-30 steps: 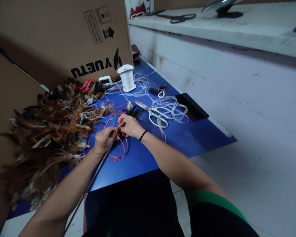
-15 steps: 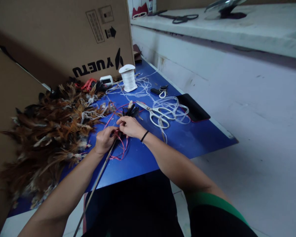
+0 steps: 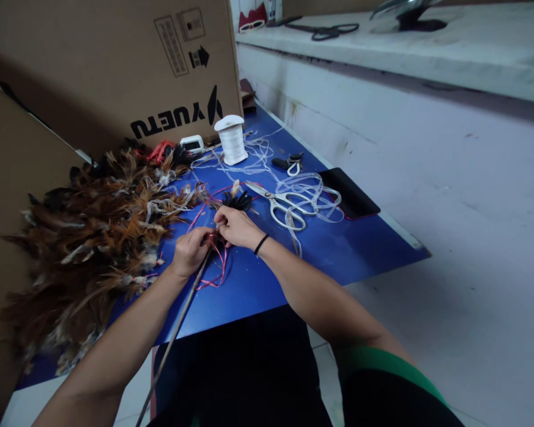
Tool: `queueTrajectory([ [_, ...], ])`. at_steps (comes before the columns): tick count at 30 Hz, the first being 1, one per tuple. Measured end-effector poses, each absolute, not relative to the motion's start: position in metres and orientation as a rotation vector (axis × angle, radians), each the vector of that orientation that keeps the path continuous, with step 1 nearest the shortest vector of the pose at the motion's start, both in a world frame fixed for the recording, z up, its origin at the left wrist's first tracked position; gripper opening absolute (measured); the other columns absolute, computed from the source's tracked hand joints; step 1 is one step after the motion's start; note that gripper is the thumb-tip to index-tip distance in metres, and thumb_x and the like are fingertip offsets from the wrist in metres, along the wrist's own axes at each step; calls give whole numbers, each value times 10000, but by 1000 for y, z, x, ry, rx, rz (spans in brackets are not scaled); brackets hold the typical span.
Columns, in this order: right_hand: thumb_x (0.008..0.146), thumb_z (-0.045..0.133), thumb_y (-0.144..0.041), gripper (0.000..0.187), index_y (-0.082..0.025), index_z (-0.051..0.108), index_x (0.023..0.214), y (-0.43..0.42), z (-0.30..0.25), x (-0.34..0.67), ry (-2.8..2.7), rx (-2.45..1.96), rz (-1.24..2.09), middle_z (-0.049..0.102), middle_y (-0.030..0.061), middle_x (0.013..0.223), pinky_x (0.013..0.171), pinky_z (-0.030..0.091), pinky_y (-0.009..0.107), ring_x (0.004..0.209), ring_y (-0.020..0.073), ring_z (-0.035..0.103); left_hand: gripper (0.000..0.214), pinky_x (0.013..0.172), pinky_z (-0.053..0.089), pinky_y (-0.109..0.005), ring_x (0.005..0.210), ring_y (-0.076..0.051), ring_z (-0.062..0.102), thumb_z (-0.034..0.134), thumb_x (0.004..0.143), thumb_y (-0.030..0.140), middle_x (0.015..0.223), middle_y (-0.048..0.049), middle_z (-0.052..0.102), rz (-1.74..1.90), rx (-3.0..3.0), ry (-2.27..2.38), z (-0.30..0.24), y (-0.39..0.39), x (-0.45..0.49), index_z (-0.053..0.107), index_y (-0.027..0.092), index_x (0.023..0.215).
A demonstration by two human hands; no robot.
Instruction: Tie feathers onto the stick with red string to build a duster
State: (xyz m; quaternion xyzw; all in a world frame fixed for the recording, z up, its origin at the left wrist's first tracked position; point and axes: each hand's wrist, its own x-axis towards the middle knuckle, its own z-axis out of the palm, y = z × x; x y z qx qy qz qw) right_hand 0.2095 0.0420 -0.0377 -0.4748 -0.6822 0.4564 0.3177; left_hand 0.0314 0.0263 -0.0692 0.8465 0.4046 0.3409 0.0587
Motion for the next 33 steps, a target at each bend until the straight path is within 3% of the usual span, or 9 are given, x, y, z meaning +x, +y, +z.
queueTrajectory([
  [4, 751, 524, -67, 182, -146, 614, 888, 44, -42, 211, -1893, -1210, 1059, 580, 23, 874, 451, 454, 164, 460, 30, 536, 143, 714, 461, -235, 745, -146, 628, 538, 837, 243, 838, -55, 679, 1048, 2644, 1221, -71, 27, 31, 634, 216, 939],
  [9, 782, 517, -71, 132, -140, 627, 757, 44, -39, 212, -1932, -1236, 929, 570, 12, 829, 492, 426, 173, 484, 27, 501, 100, 668, 458, -212, 703, -123, 630, 540, 840, 223, 808, -42, 680, 1175, 2763, 1220, -72, 28, 33, 614, 193, 901],
  [15, 764, 545, -67, 102, -146, 606, 746, 40, -33, 213, -2006, -1226, 762, 563, 11, 826, 606, 404, 206, 634, 73, 523, 86, 604, 468, -198, 646, -113, 638, 563, 822, 243, 740, -5, 670, 1285, 2556, 1458, -68, 28, 37, 558, 193, 891],
  [22, 794, 495, -85, 109, -149, 573, 755, 33, -26, 213, -2162, -1179, 628, 533, 20, 844, 674, 374, 219, 714, 92, 514, 108, 645, 486, -201, 682, -105, 641, 592, 795, 230, 760, 13, 663, 1284, 2261, 1458, -64, 27, 36, 560, 197, 893],
  [26, 824, 476, -122, 101, -152, 562, 782, 29, -23, 212, -2230, -1233, 587, 525, 30, 877, 679, 364, 222, 740, 100, 523, 81, 707, 480, -228, 750, -123, 626, 568, 805, 177, 798, -20, 673, 1281, 2373, 1391, -58, 26, 35, 628, 183, 859],
  [33, 840, 459, -164, 102, -164, 559, 819, 26, -23, 212, -2357, -1323, 483, 527, 38, 935, 620, 329, 237, 708, 105, 525, 178, 680, 470, -235, 718, -123, 594, 533, 803, 112, 787, -31, 654, 1269, 2417, 1349, -61, 24, 33, 679, 180, 880],
])
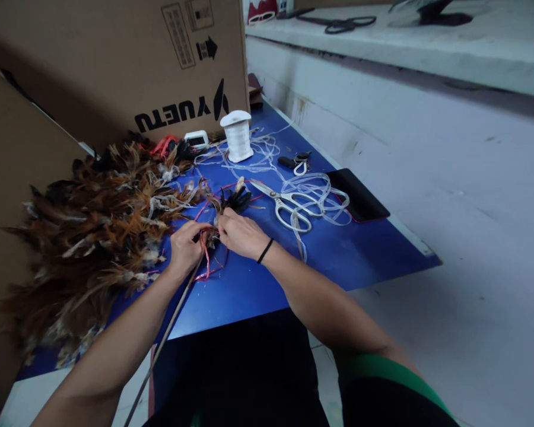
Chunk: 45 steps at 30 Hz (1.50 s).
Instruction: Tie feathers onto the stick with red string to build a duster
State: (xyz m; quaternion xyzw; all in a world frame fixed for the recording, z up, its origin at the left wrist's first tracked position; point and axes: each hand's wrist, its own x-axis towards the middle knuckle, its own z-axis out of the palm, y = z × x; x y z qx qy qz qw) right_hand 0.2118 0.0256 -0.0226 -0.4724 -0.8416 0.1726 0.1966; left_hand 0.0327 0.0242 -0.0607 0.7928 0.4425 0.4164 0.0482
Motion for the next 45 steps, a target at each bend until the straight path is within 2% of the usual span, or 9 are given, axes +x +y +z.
queueTrajectory([
  [8, 858, 428, -191, 134, -157, 556, 883, 25, -24, 210, -2469, -1389, 366, 543, 64, 997, 560, 273, 267, 662, 111, 538, 207, 651, 451, -227, 680, -113, 564, 542, 784, 81, 744, -25, 624, 1264, 2344, 1372, -55, 21, 34, 691, 166, 900],
  [17, 885, 379, -181, 182, -144, 555, 911, 23, -25, 208, -2462, -1382, 378, 565, 83, 987, 573, 279, 277, 671, 127, 547, 235, 626, 439, -224, 632, -103, 531, 524, 811, 130, 710, -11, 580, 1352, 2356, 1428, -52, 20, 33, 688, 177, 972],
  [26, 851, 407, -137, 161, -156, 562, 817, 29, -29, 209, -2361, -1395, 525, 572, 55, 883, 626, 321, 245, 687, 115, 531, 131, 633, 434, -233, 636, -117, 563, 555, 809, 222, 694, -16, 627, 1171, 2248, 1508, -46, 29, 24, 661, 174, 748],
  [28, 838, 423, -134, 150, -157, 564, 794, 30, -30, 209, -2337, -1380, 547, 577, 51, 865, 634, 326, 240, 686, 114, 527, 128, 602, 428, -226, 598, -109, 555, 562, 801, 235, 662, -8, 617, 1140, 2137, 1523, -47, 29, 24, 641, 169, 727],
  [32, 834, 442, -146, 141, -155, 568, 772, 31, -29, 209, -2308, -1386, 587, 593, 53, 832, 640, 335, 230, 681, 112, 522, 160, 433, 364, -189, 400, -67, 475, 581, 793, 319, 523, 38, 573, 1149, 1664, 1396, -52, 30, 26, 605, 161, 804],
  [37, 798, 461, -112, 138, -149, 575, 730, 32, -28, 210, -2289, -1350, 638, 613, 46, 780, 633, 349, 220, 670, 107, 528, 230, 319, 270, -170, 310, -10, 410, 623, 767, 350, 814, -39, 689, 1241, 1415, 1141, -57, 32, 29, 509, 151, 780],
  [41, 774, 502, -121, 105, -151, 587, 721, 34, -29, 211, -2210, -1349, 752, 618, 18, 694, 580, 357, 209, 600, 93, 527, 263, 298, 256, -160, 289, -22, 423, 617, 773, 365, 756, -22, 681, 1209, 1343, 1030, -57, 33, 30, 445, 166, 797],
  [45, 788, 511, -159, 76, -150, 580, 757, 35, -29, 211, -2011, -1341, 1161, 580, -14, 572, 466, 373, 177, 455, 68, 502, 247, 314, 259, -156, 311, -21, 413, 617, 769, 350, 673, 4, 647, 1173, 1398, 1032, -54, 34, 30, 456, 164, 783],
])
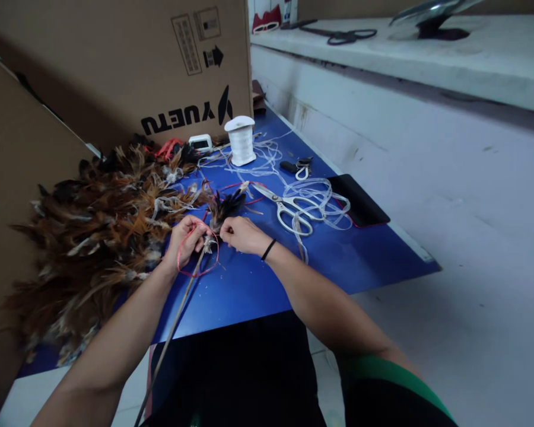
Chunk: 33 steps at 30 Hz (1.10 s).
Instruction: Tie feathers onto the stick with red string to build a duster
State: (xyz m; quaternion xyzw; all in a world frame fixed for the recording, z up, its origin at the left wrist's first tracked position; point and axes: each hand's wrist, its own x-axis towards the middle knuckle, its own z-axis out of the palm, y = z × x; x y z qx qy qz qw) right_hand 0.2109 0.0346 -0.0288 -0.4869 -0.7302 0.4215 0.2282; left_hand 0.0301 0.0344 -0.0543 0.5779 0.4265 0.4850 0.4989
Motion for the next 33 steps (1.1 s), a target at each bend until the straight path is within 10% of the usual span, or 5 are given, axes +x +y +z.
queueTrajectory([
  [11, 780, 518, -86, 98, -141, 558, 709, 35, -31, 207, -1743, -1252, 1482, 552, -24, 525, 381, 420, 144, 435, 63, 511, 206, 596, 468, -236, 613, -119, 598, 705, 669, 299, 674, 3, 637, 1020, 1818, 1207, -57, 35, 27, 566, 159, 728],
  [23, 762, 516, -26, 174, -142, 516, 632, 31, -26, 205, -1642, -1273, 1563, 546, -25, 489, 412, 437, 164, 418, 69, 513, 66, 544, 425, -212, 548, -99, 540, 619, 753, 171, 653, -2, 629, 1020, 2371, 1295, -48, 21, 36, 679, 187, 775],
  [33, 848, 502, -255, 110, -194, 450, 924, 30, -12, 209, -1195, -1067, 1948, 563, -37, 550, 442, 444, 206, 419, 87, 512, 49, 550, 417, -215, 575, -107, 549, 595, 764, 148, 648, 6, 615, 974, 2365, 1339, -42, 21, 34, 626, 181, 745],
])
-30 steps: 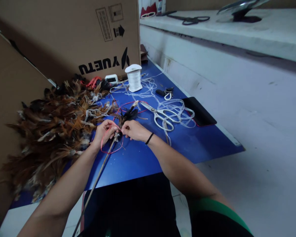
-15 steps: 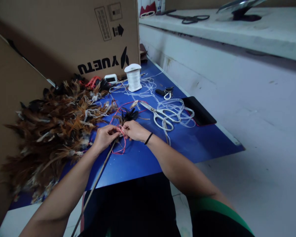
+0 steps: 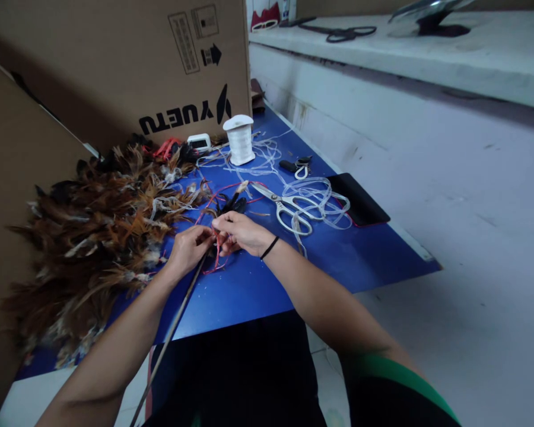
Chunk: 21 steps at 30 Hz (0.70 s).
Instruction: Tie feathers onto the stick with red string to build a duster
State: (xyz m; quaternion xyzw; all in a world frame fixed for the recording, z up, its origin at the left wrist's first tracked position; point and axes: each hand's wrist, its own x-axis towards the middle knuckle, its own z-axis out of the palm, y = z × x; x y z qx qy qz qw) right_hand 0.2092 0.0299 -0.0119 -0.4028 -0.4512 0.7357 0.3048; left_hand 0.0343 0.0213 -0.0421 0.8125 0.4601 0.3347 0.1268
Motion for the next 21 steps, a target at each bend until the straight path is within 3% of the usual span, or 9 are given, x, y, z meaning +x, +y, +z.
queueTrajectory([
  [4, 757, 518, -104, 110, -168, 513, 847, 34, -6, 220, -1313, -1132, 1757, 431, -82, 496, 353, 248, 156, 359, 30, 301, 26, 546, 413, -211, 568, -102, 547, 596, 775, 176, 660, 9, 616, 951, 2307, 1359, -42, 22, 33, 616, 182, 760],
  [7, 745, 540, -126, 52, -163, 529, 779, 39, -9, 224, -1468, -1294, 1366, 432, -71, 509, 391, 280, 166, 413, 40, 354, 29, 548, 411, -212, 569, -102, 548, 595, 782, 195, 667, 10, 618, 933, 2267, 1377, -42, 22, 32, 610, 181, 761],
  [9, 729, 608, -202, 117, -168, 522, 800, 38, -15, 221, -1554, -1328, 1195, 470, -65, 535, 427, 341, 171, 458, 54, 426, 19, 552, 411, -212, 571, -103, 547, 595, 777, 179, 663, 11, 617, 938, 2270, 1366, -42, 22, 32, 610, 182, 764],
  [13, 686, 678, -249, 355, -183, 444, 946, 29, -23, 206, -1581, -1185, 1524, 549, -67, 566, 439, 432, 193, 469, 90, 537, 42, 571, 417, -210, 595, -105, 560, 595, 760, 142, 679, 7, 630, 929, 2286, 1347, -42, 23, 32, 613, 179, 769],
  [16, 740, 589, -186, 217, -164, 473, 921, 27, -19, 206, -1464, -1095, 1621, 562, -59, 557, 385, 405, 182, 387, 65, 483, 30, 572, 409, -210, 590, -101, 551, 582, 776, 174, 680, 9, 624, 903, 2273, 1382, -43, 23, 31, 604, 177, 757],
  [18, 761, 554, -181, 103, -143, 533, 855, 31, -14, 214, -1410, -1100, 1563, 559, -45, 552, 351, 351, 171, 351, 39, 406, 41, 573, 407, -209, 590, -99, 548, 574, 784, 199, 687, 9, 620, 866, 2243, 1407, -42, 22, 31, 596, 176, 758],
  [21, 767, 554, -194, 76, -135, 599, 783, 40, -10, 229, -1492, -1175, 1414, 566, -26, 549, 355, 294, 177, 362, 32, 366, 61, 566, 404, -205, 575, -94, 547, 555, 794, 222, 676, 13, 611, 806, 2137, 1414, -40, 22, 31, 580, 176, 763],
])
